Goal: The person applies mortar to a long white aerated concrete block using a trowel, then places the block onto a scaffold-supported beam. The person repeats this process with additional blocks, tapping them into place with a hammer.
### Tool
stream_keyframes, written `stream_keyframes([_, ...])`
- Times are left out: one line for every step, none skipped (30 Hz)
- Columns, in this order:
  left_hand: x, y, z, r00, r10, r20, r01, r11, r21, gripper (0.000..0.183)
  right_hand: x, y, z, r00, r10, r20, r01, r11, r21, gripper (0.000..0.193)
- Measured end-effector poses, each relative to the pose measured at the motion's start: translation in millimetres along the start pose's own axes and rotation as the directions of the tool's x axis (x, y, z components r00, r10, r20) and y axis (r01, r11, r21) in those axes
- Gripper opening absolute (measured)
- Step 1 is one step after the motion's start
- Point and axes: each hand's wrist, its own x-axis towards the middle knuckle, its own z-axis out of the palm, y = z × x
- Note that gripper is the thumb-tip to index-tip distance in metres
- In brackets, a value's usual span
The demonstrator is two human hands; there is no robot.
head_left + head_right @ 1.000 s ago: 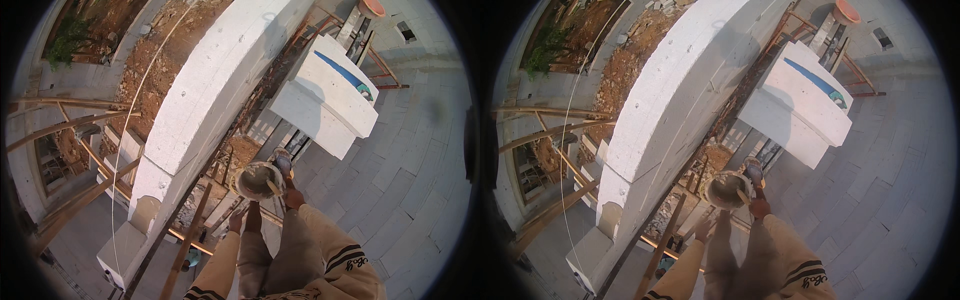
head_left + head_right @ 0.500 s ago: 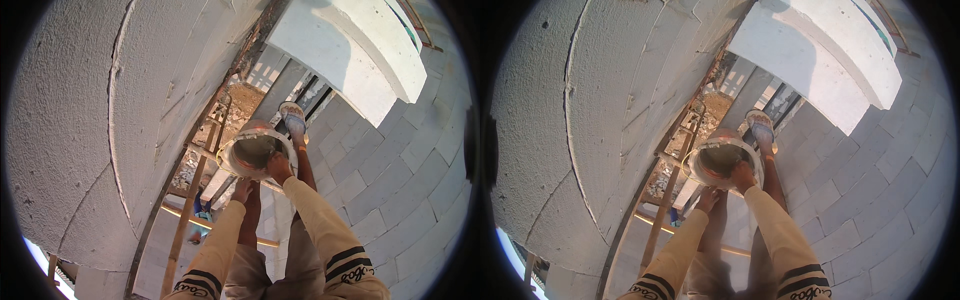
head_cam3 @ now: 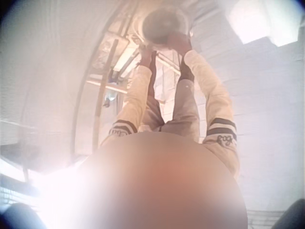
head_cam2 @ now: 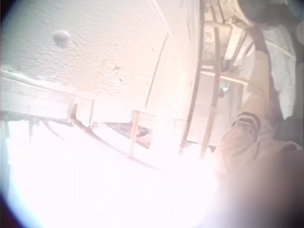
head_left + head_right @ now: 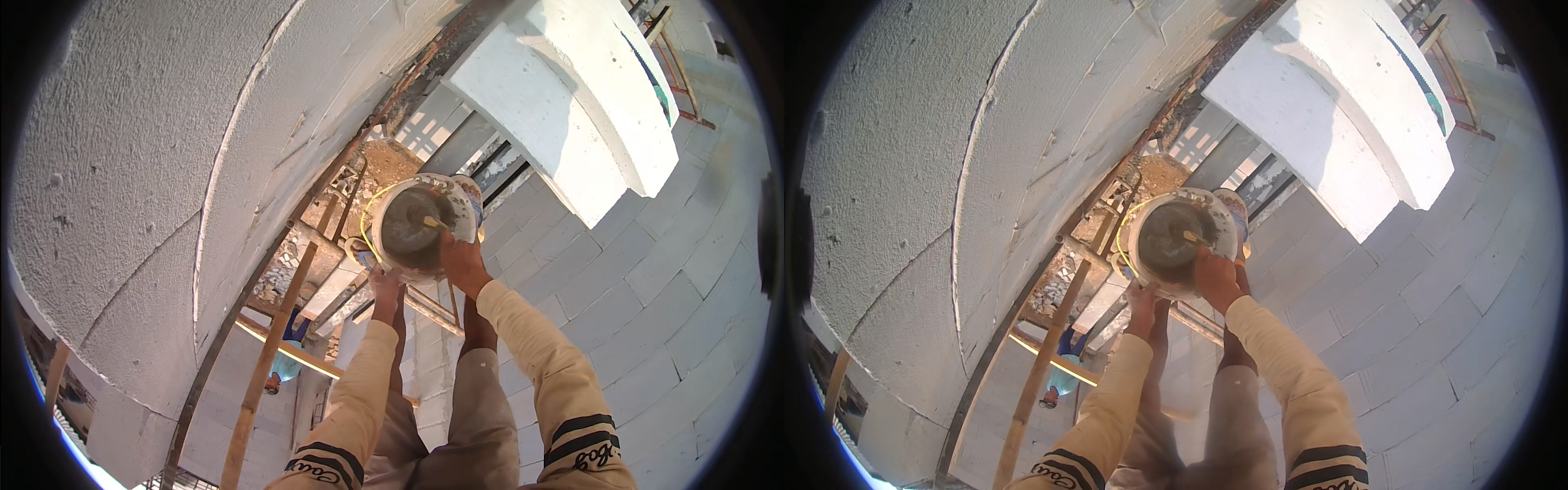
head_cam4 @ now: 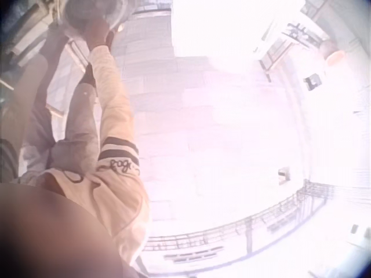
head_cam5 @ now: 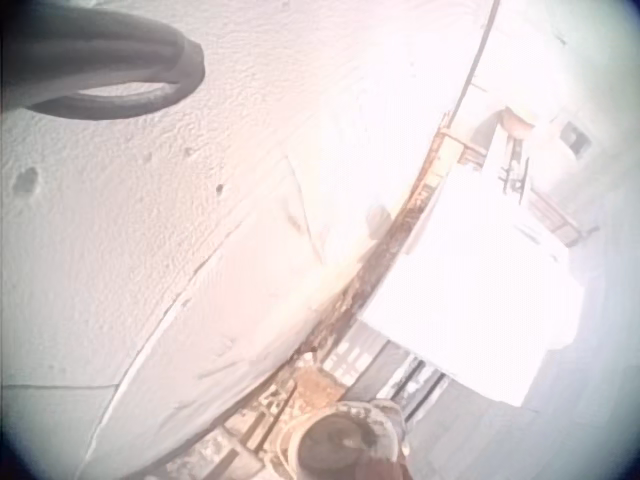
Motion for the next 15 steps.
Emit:
stream_keyframes([-9.8, 15.5, 6.9, 0.999, 0.03, -0.032, -0.025, 0.989, 0.147, 0.029, -14.4, 3.3, -17.8, 0.998, -0.054, -0.009, 0.054, 0.998, -0.023, 0.038])
stream_keyframes([-20.3, 32.3, 13.2, 0.995, 0.09, -0.053, -0.072, 0.959, 0.275, 0.03, -28.8, 8.8, -34.5, 0.994, -0.112, -0.018, 0.111, 0.992, -0.051, 0.046])
stream_keyframes([-32.2, 49.6, 18.0, 0.991, 0.104, -0.088, -0.056, 0.899, 0.434, 0.032, -40.3, 13.6, -49.2, 0.984, -0.174, -0.024, 0.172, 0.982, -0.082, 0.053])
stream_keyframes([-52.4, 65.4, 16.1, 0.985, 0.16, -0.065, -0.12, 0.903, 0.412, 0.03, -50.4, 17.3, -60.9, 0.991, -0.135, 0.002, 0.134, 0.981, -0.14, 0.05])
stream_keyframes([-74.7, 80.7, 13.9, 0.976, 0.201, -0.081, -0.156, 0.912, 0.379, 0.03, -58.7, 20.6, -71.1, 0.98, -0.176, -0.093, 0.157, 0.971, -0.18, 0.045])
stream_keyframes([-96.8, 96.9, 11.1, 0.971, 0.216, -0.104, -0.161, 0.91, 0.381, 0.03, -65.0, 24.1, -81.4, 0.959, -0.219, -0.181, 0.174, 0.956, -0.237, 0.041])
stream_keyframes([-119.1, 112.8, 7.1, 0.965, 0.23, -0.126, -0.166, 0.908, 0.385, 0.03, -72.5, 26.8, -90.7, 0.941, -0.25, -0.229, 0.173, 0.935, -0.311, 0.036])
stream_keyframes([-139.0, 128.9, 3.2, 0.97, 0.219, -0.103, -0.185, 0.946, 0.267, 0.032, -80.4, 29.8, -100.7, 0.924, -0.29, -0.25, 0.205, 0.926, -0.317, 0.037])
stream_keyframes([-156.3, 144.5, 3.1, 0.967, 0.223, -0.121, -0.179, 0.938, 0.297, 0.031, -86.6, 32.9, -112.7, 0.917, -0.319, -0.238, 0.226, 0.91, -0.347, 0.037])
stream_keyframes([-172.9, 159.1, 2.5, 0.958, 0.251, -0.137, -0.196, 0.926, 0.324, 0.03, -94.1, 34.4, -125.0, 0.928, -0.324, -0.181, 0.234, 0.889, -0.393, 0.038])
stream_keyframes([-188.9, 172.3, 2.4, 0.948, 0.28, -0.152, -0.213, 0.912, 0.35, 0.029, -104.7, 35.1, -137.7, 0.897, -0.386, -0.213, 0.288, 0.879, -0.379, 0.038])
stream_keyframes([-203.1, 183.3, 6.3, 0.941, 0.284, -0.184, -0.213, 0.919, 0.331, 0.028, -116.9, 35.4, -150.4, 0.883, -0.425, -0.198, 0.329, 0.863, -0.383, 0.038])
stream_keyframes([-217.3, 193.5, 8.3, 0.931, 0.308, -0.194, -0.229, 0.909, 0.348, 0.028, -127.1, 34.6, -163.9, 0.89, -0.435, -0.139, 0.356, 0.851, -0.387, 0.039])
stream_keyframes([-229.2, 203.4, 10.9, 0.929, 0.306, -0.207, -0.22, 0.908, 0.356, 0.028, -132.4, 33.7, -179.5, 0.88, -0.465, -0.098, 0.402, 0.839, -0.368, 0.039])
stream_keyframes([-240.3, 212.0, 12.2, 0.928, 0.3, -0.221, -0.206, 0.907, 0.366, 0.027, -139.4, 32.6, -193.4, 0.886, -0.464, -0.012, 0.433, 0.834, -0.342, 0.04])
